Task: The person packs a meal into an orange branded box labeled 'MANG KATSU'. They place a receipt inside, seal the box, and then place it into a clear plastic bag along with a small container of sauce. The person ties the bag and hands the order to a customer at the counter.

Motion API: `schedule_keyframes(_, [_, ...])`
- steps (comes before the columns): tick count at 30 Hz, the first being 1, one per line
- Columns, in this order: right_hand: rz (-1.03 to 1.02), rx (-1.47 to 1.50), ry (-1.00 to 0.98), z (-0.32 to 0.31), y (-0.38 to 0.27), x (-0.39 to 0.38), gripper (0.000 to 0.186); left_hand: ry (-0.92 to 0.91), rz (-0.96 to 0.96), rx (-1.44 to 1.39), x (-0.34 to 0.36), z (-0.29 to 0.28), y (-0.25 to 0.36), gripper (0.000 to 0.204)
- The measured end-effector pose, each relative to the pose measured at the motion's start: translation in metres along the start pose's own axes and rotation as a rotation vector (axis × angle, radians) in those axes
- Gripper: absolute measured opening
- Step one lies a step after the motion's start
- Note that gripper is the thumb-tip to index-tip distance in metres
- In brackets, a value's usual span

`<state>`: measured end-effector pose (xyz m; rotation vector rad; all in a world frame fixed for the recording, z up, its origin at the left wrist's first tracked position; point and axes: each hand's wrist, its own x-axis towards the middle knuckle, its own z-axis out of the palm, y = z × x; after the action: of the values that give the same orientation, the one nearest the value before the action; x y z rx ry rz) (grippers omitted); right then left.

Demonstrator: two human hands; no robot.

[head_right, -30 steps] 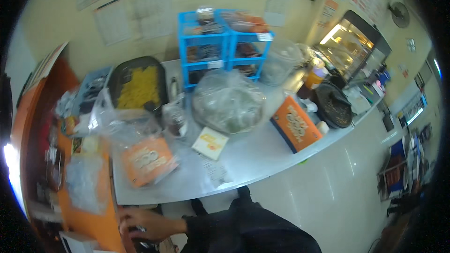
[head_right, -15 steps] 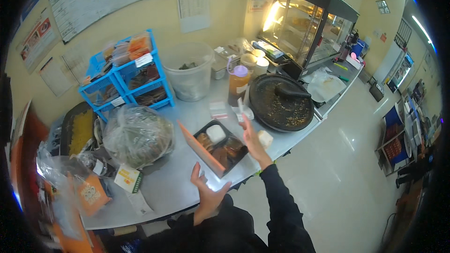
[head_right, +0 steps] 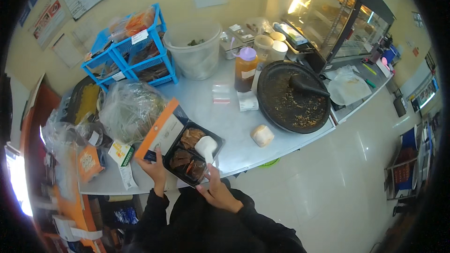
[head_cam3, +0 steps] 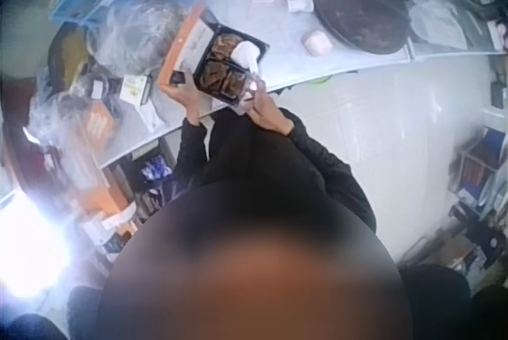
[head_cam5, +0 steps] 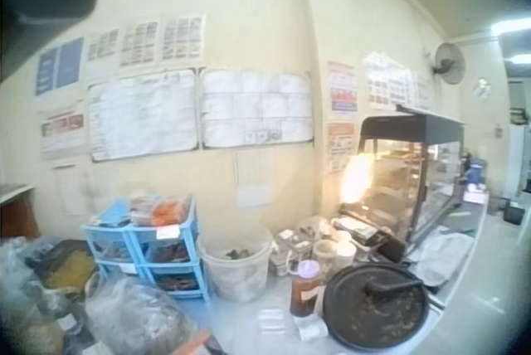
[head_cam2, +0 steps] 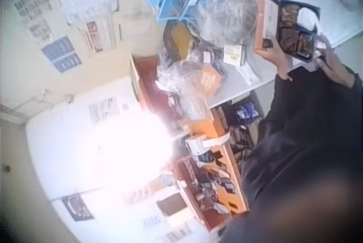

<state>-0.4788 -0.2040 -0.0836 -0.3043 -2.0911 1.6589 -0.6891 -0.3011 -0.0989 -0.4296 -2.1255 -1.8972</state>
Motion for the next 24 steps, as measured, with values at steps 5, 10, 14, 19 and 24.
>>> schedule_keyframes(5, [-0.030, -0.202, -0.135, -0.015, -0.007, 0.023, 0.070, 0.093, 0.057, 0.100, 0.018, 0.009, 0.007, 0.050])
schedule_keyframes(10, [-0.205, -0.391, -0.170, -0.012, 0.024, 0.049, 0.064, 0.182, 0.089, 0.086, 0.008, 0.015, 0.015, 0.051])
schedule_keyframes(14, [-0.151, -0.461, -0.315, -0.012, 0.044, 0.057, 0.060, 0.252, 0.097, 0.084, -0.010, 0.020, 0.012, 0.045])
schedule_keyframes(19, [-0.420, -0.500, -0.083, -0.018, 0.066, 0.071, 0.068, 0.245, 0.143, 0.198, -0.026, 0.019, 0.029, 0.048])
schedule_keyframes(24, [-0.232, -0.432, 0.257, -0.015, 0.036, 0.119, 0.105, 0.266, 0.192, 0.247, -0.026, 0.010, 0.034, 0.048])
